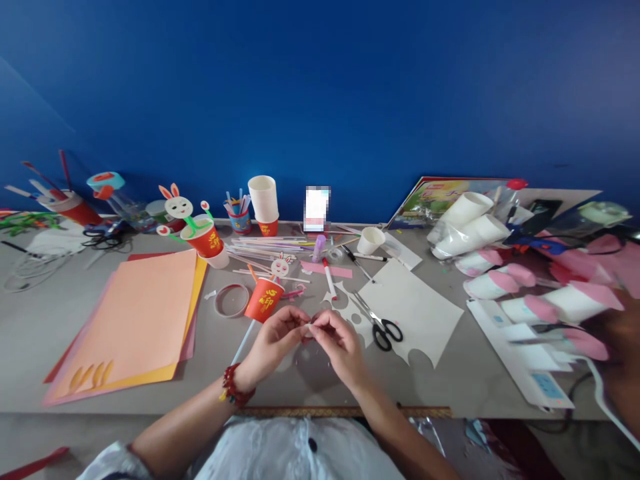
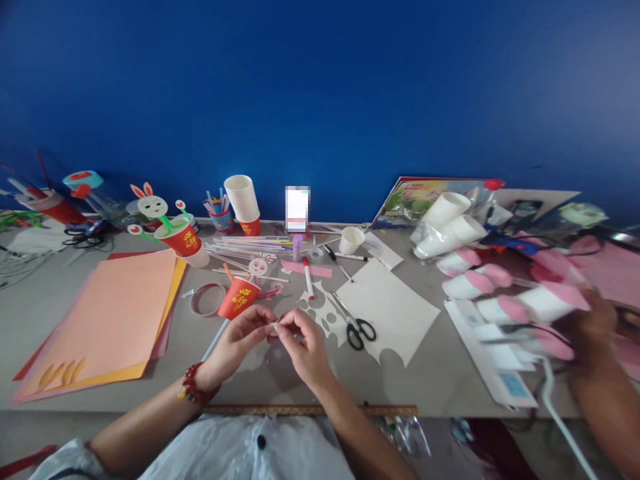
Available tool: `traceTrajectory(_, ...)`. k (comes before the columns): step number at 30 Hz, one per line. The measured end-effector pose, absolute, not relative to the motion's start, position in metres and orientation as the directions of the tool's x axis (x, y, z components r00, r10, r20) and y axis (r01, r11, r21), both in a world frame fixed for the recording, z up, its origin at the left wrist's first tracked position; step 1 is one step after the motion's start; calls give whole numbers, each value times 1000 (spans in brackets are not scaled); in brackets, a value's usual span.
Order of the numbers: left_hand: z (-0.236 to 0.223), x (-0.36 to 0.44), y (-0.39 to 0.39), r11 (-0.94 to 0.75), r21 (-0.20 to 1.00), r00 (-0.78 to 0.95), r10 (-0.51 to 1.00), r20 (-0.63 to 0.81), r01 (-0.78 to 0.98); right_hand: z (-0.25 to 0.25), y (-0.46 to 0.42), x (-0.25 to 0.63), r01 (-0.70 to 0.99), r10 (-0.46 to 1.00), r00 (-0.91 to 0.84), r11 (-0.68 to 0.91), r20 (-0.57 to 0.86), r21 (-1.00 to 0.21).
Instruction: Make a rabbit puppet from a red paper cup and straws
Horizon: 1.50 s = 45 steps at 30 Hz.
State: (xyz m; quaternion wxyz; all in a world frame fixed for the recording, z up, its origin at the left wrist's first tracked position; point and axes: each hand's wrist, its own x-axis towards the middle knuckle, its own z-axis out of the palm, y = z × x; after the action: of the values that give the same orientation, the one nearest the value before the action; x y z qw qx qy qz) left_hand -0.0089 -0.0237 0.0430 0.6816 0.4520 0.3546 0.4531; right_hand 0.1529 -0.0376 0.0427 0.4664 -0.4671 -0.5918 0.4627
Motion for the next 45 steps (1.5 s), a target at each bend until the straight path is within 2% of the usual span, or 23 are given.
traceTrajectory(5,42,-10,-23,276,895,359,922,-143,-352,45,-38,156,177,976,-132,195,173,-965)
traceTrajectory(10,39,-10,-21,484,723,483,843,-236,-492,48,-32,166,185,930,-239,324,278,-928)
traceTrajectory(14,36,-8,-21,580,646,570,779,-261,-497,47,-27,171,199,904,-306,368,299,-908)
traceTrajectory(16,36,-10,-21,554,701,549,790,-274,-449,47,-25,174,218,917,-306,328,255,-919)
traceTrajectory(20,39,-17,-19,321,905,409,892,-190,-279,45,-22,179,246,950,-310,124,43,-961)
traceTrajectory(23,43,-20,-17,179,978,396,910,-122,-108,43,-19,179,257,948,-316,56,-29,-965)
traceTrajectory(28,45,-17,-17,97,995,362,928,-90,0,42,-18,175,246,956,-291,34,-41,-969)
traceTrajectory(34,39,-15,-18,68,998,280,958,-59,-20,39,-22,169,157,960,-269,-37,-79,-987)
traceTrajectory(37,36,-13,-20,101,992,281,957,-76,-76,37,-23,168,183,969,-243,-1,-46,-983)
traceTrajectory(42,37,-10,-22,192,978,385,911,-146,-83,41,-21,168,300,971,-232,120,50,-946)
traceTrajectory(45,41,-10,-21,189,977,368,919,-140,-100,43,-18,169,361,965,-255,157,65,-919)
